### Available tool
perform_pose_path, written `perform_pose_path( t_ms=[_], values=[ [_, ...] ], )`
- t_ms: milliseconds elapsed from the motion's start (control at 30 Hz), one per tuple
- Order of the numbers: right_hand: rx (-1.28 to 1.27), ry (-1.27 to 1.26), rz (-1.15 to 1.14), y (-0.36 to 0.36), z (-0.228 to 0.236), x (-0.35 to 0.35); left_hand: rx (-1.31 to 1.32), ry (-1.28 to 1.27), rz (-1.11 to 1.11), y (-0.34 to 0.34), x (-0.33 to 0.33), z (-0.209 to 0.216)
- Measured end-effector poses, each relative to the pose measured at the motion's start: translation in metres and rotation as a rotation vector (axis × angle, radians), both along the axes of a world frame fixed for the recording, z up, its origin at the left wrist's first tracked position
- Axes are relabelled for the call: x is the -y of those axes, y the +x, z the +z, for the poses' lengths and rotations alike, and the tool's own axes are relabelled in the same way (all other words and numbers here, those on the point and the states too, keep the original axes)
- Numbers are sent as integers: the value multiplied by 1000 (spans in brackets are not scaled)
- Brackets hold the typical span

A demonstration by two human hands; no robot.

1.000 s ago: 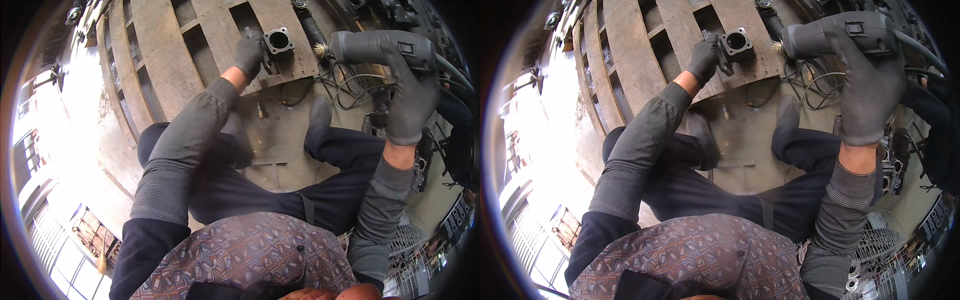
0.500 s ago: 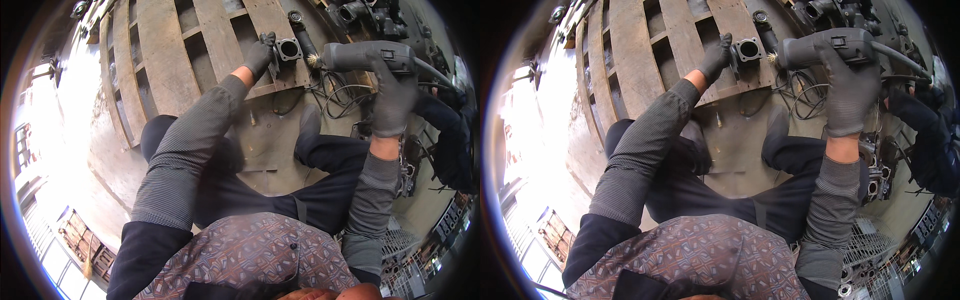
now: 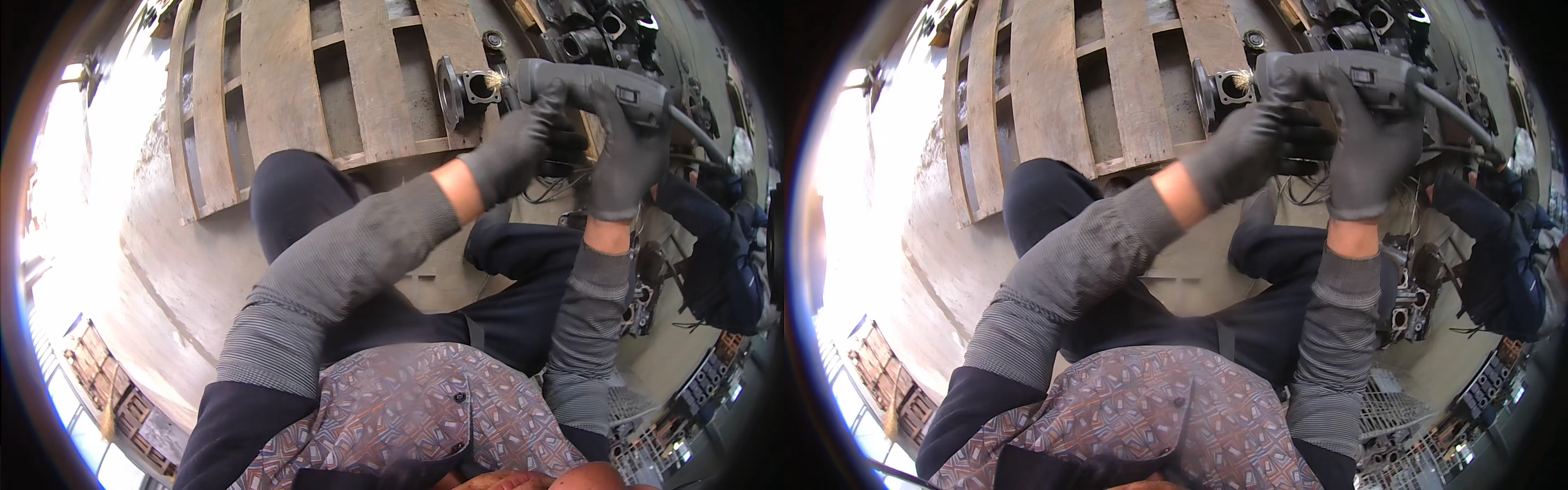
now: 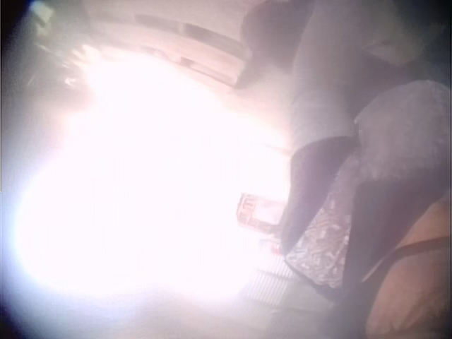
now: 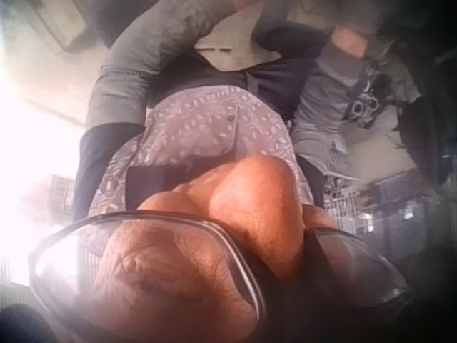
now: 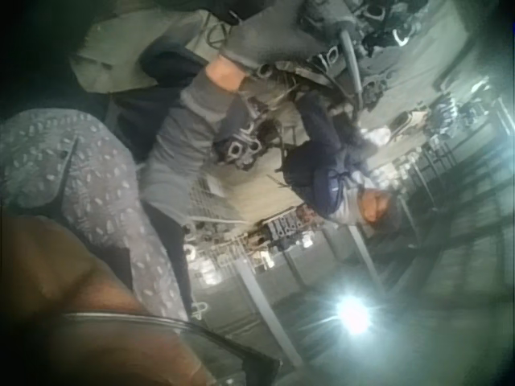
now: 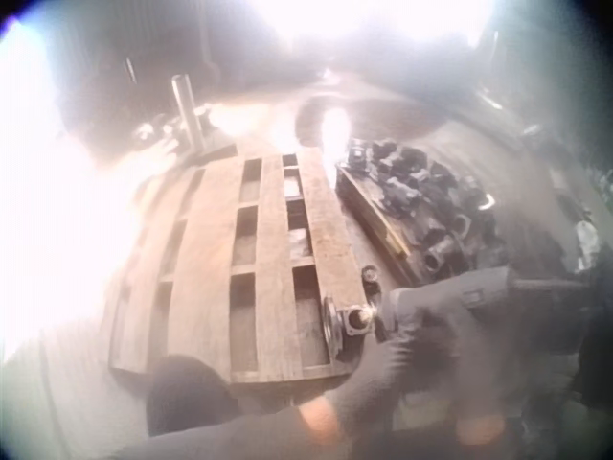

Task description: The person sits on the floor and uses a handheld rotary tool with a wire brush to clean the interior and exterior surfaces of several metal engine parts. They pick up each part, rotate it to access different areas, and place it back on a wooden pallet after cleaning.

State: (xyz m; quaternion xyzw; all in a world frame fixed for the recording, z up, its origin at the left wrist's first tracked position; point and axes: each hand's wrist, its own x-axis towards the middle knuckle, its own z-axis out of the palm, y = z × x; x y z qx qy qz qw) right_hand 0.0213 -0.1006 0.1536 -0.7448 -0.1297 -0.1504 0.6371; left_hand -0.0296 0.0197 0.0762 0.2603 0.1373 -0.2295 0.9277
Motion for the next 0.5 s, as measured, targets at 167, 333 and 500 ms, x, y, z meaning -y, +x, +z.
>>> perform_pose_path(
  t_ms=[167,333,500],
  values=[
    [28,-113,-38,-8,3,-10,-4,-385,330,24,38,23],
    [2,-253,6,-5,6,-10,-105,-648,450,41,46,26],
    [-75,-308,8,2,2,-10,-222,-671,455,46,38,25]
  ],
)
